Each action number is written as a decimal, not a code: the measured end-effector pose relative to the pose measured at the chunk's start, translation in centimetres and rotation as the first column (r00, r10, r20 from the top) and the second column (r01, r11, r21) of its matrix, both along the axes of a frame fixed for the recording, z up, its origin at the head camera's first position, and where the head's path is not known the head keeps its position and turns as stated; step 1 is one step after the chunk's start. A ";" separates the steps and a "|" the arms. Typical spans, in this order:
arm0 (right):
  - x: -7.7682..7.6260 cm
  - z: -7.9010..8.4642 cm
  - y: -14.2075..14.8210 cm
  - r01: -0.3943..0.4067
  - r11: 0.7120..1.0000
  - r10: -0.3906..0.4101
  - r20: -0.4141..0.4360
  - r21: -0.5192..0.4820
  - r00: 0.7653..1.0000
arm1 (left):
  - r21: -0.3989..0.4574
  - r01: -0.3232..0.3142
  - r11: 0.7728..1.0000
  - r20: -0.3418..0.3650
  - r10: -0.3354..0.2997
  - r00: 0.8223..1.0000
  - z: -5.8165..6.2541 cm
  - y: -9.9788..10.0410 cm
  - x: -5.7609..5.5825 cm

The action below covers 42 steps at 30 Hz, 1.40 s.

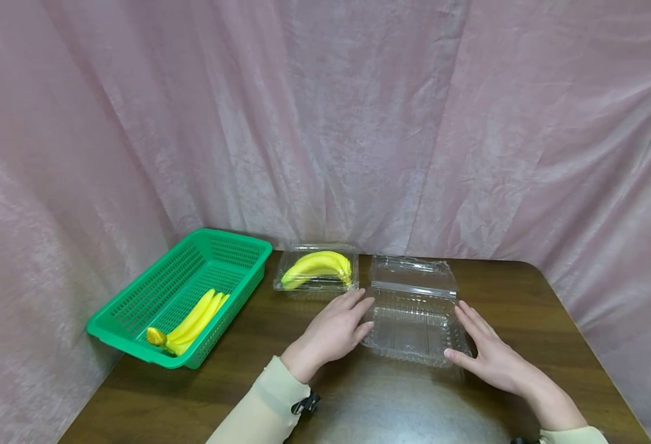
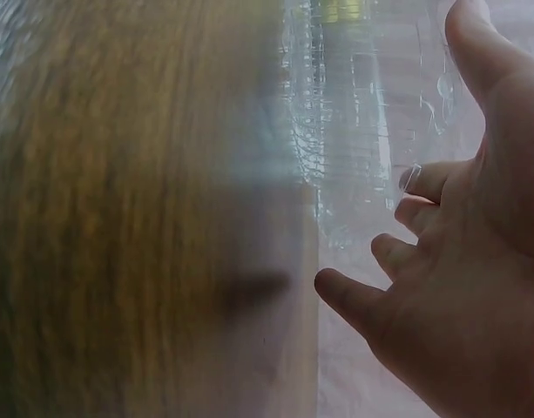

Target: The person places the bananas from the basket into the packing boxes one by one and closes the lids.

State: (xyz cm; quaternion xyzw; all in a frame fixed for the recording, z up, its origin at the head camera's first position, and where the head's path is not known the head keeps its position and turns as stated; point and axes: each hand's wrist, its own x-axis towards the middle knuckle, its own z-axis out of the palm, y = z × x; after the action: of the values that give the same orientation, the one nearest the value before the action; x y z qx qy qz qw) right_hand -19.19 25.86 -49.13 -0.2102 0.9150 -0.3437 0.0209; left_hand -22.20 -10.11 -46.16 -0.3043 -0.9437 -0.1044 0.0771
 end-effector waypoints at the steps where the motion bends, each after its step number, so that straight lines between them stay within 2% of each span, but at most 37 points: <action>1: 0.0 0.0 0.0 0.000 1.000 0.000 0.003 -0.001 1.000 | 0.003 0.000 1.000 -0.017 0.000 1.000 0.2 -0.3 0.1; 8: -0.2 0.2 0.0 0.004 1.000 -0.004 -0.005 0.021 1.000 | 0.039 -0.008 0.999 -0.083 0.011 0.996 1.7 -2.8 0.4; 12: -0.1 0.2 0.0 0.009 1.000 -0.008 -0.010 0.030 1.000 | 0.042 -0.039 0.998 -0.107 0.043 0.993 2.4 -4.1 0.6; 21: 0.2 0.0 -0.1 0.026 0.998 -0.025 -0.030 0.055 0.999 | 0.037 -0.112 0.993 -0.213 0.118 0.970 3.5 -7.2 0.5; 25: 0.3 0.1 -0.2 0.037 0.997 -0.035 -0.029 0.074 0.999 | 0.038 -0.156 0.987 -0.225 0.161 0.961 3.6 -8.6 0.4; 32: 0.6 0.2 -0.4 0.072 0.991 -0.068 -0.039 0.117 0.997 | 0.041 -0.227 0.973 -0.205 0.231 0.951 4.1 -11.1 0.6; 42: 1.0 0.0 -0.6 0.083 0.988 -0.079 -0.034 0.130 0.996 | 0.022 -0.289 0.957 -0.215 0.287 0.933 4.7 -14.6 0.6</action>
State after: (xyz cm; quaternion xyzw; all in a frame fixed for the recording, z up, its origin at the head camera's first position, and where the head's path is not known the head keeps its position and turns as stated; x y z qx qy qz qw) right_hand -18.18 25.29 -49.14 -0.1759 0.9437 -0.2802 0.0074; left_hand -21.63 -24.73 -41.49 -0.1727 -0.9645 -0.0536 0.1923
